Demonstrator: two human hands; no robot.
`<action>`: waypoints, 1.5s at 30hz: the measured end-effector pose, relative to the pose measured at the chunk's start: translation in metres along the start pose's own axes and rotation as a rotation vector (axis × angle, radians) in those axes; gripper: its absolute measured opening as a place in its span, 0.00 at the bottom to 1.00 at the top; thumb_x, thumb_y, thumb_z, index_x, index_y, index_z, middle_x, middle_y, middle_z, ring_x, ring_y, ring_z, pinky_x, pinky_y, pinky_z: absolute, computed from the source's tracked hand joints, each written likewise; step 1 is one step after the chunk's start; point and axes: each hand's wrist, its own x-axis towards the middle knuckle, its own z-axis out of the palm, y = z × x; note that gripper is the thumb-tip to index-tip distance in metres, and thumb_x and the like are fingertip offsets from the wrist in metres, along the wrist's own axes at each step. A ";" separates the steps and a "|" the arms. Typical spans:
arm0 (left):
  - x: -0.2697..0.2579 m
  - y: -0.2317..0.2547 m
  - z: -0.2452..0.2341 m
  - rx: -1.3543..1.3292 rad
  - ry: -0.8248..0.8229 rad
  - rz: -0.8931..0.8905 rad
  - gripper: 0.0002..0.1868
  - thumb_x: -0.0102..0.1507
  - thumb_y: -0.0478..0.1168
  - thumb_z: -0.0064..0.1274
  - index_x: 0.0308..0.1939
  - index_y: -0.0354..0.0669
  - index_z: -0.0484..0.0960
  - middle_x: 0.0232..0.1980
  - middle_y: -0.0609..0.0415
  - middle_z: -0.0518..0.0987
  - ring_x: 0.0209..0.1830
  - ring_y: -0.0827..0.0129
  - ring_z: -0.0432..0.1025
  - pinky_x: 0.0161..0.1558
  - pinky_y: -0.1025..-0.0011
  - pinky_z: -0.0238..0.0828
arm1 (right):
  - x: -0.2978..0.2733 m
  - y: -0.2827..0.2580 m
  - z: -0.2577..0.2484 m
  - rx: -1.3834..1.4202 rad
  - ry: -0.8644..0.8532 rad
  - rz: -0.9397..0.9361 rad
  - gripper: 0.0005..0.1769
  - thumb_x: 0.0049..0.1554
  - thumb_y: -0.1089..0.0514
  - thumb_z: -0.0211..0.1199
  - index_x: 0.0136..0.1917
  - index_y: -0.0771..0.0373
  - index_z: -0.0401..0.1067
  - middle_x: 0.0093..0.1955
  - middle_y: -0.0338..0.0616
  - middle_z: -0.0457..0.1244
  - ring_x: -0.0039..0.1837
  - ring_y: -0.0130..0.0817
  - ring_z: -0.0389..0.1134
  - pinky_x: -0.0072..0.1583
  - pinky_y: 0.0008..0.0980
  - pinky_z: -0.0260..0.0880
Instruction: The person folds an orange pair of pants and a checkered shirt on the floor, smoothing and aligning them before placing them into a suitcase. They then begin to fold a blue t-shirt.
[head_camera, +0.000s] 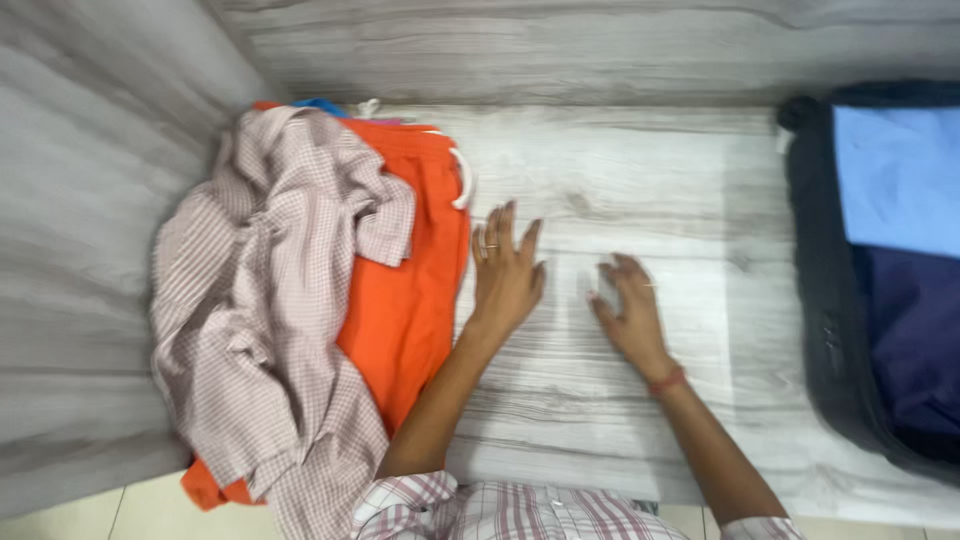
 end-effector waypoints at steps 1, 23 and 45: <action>-0.003 -0.018 -0.010 0.057 0.040 -0.062 0.39 0.58 0.46 0.62 0.72 0.42 0.68 0.81 0.34 0.50 0.81 0.39 0.44 0.76 0.35 0.38 | 0.009 -0.023 0.014 -0.044 -0.033 -0.053 0.26 0.59 0.51 0.64 0.68 0.61 0.68 0.76 0.55 0.57 0.81 0.54 0.53 0.79 0.50 0.51; -0.067 -0.270 -0.044 -0.863 0.665 -0.645 0.21 0.75 0.45 0.40 0.67 0.36 0.71 0.60 0.45 0.78 0.54 0.53 0.76 0.53 0.59 0.76 | 0.072 -0.098 0.073 0.358 -0.247 0.206 0.28 0.56 0.53 0.65 0.68 0.61 0.66 0.67 0.44 0.66 0.62 0.42 0.68 0.63 0.42 0.67; -0.076 -0.303 -0.036 -1.746 0.614 -0.533 0.30 0.73 0.52 0.39 0.73 0.36 0.63 0.69 0.49 0.73 0.65 0.60 0.73 0.64 0.59 0.74 | 0.192 -0.111 0.088 1.443 -0.201 0.598 0.18 0.62 0.57 0.59 0.63 0.68 0.70 0.62 0.44 0.67 0.63 0.34 0.67 0.65 0.36 0.66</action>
